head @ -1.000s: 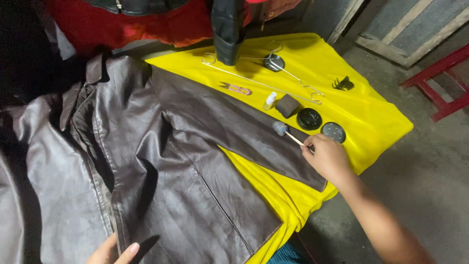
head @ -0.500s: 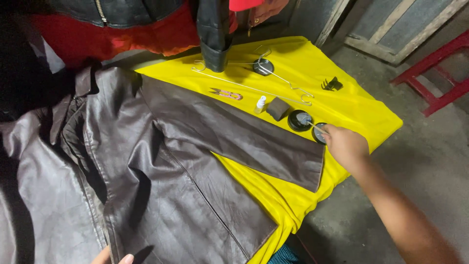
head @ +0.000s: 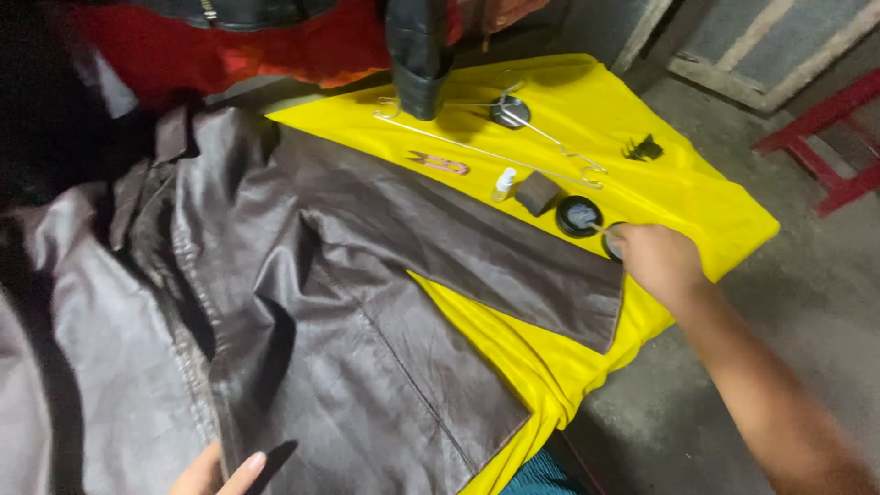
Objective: The person cleans a brown leather jacket laid on a yellow cloth by repeatedly applying a substance with a brush and a small white applicator, then wiping with a sponge. A hairdryer is used briefly to dry the jacket, and the person smooths the surface with their hands before continuing the cleaning cycle.
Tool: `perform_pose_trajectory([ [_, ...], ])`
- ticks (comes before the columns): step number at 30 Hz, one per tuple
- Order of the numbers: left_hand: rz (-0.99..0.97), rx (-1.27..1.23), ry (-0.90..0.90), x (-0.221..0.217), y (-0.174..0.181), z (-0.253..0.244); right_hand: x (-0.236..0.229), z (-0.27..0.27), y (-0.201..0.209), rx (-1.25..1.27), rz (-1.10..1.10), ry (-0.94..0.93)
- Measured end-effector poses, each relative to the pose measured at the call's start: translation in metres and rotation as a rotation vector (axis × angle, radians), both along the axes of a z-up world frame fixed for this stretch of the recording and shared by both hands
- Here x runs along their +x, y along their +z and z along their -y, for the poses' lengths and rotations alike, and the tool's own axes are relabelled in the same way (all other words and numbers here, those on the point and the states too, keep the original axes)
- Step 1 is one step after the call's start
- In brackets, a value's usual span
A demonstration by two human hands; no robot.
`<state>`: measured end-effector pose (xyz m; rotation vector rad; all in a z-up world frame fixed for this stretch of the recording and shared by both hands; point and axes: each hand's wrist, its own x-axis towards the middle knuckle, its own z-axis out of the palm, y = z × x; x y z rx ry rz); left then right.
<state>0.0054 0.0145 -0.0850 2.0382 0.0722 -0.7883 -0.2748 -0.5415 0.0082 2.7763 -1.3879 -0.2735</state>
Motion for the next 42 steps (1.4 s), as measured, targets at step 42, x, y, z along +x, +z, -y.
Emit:
perform_pose_trajectory([
  [42, 0.031, -0.043, -0.441, -0.009, 0.092, 0.015, -0.061, -0.307, -0.072, 0.548, 0.736, 0.041],
])
